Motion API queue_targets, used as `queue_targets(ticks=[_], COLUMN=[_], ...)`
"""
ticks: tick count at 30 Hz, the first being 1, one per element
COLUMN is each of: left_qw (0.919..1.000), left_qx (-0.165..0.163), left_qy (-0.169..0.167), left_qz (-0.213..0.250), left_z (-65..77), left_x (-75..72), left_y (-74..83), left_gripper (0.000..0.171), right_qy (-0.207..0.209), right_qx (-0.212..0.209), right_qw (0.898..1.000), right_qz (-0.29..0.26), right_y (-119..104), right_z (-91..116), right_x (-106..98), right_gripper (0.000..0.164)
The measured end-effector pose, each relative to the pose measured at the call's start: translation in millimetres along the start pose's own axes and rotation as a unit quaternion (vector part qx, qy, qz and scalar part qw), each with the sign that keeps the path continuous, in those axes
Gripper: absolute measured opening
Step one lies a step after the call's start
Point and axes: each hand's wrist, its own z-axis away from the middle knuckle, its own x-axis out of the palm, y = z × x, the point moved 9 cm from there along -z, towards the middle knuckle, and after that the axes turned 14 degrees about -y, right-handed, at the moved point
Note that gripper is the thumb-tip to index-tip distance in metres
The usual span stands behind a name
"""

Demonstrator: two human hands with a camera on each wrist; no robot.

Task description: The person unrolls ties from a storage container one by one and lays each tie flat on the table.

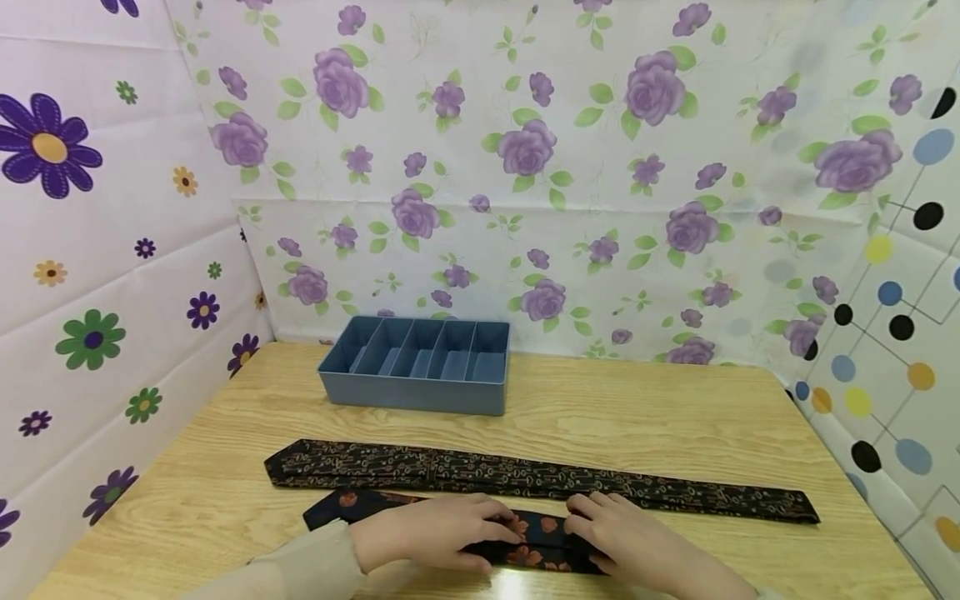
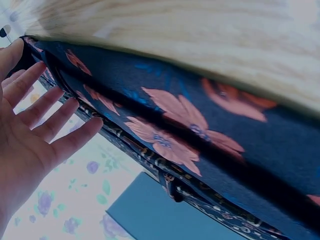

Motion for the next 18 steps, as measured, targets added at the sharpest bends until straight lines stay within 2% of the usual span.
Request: queue_targets(ticks=[6, 18], left_qw=[0.9992, 0.9995], left_qx=[0.021, 0.010], left_qy=[0.005, -0.029], left_qz=[-0.032, -0.004], left_z=[-5.5, -13.3], left_x=[-3.4, 3.2], left_y=[9.1, 7.3], left_gripper=[0.049, 0.053], right_qy=[0.006, -0.022], right_qx=[-0.008, 0.004], right_qw=[1.000, 1.000], right_qz=[-0.022, -0.017], right_y=[3, 7], right_z=[0, 2], right_x=[-2, 1], right_gripper=[0.039, 0.035])
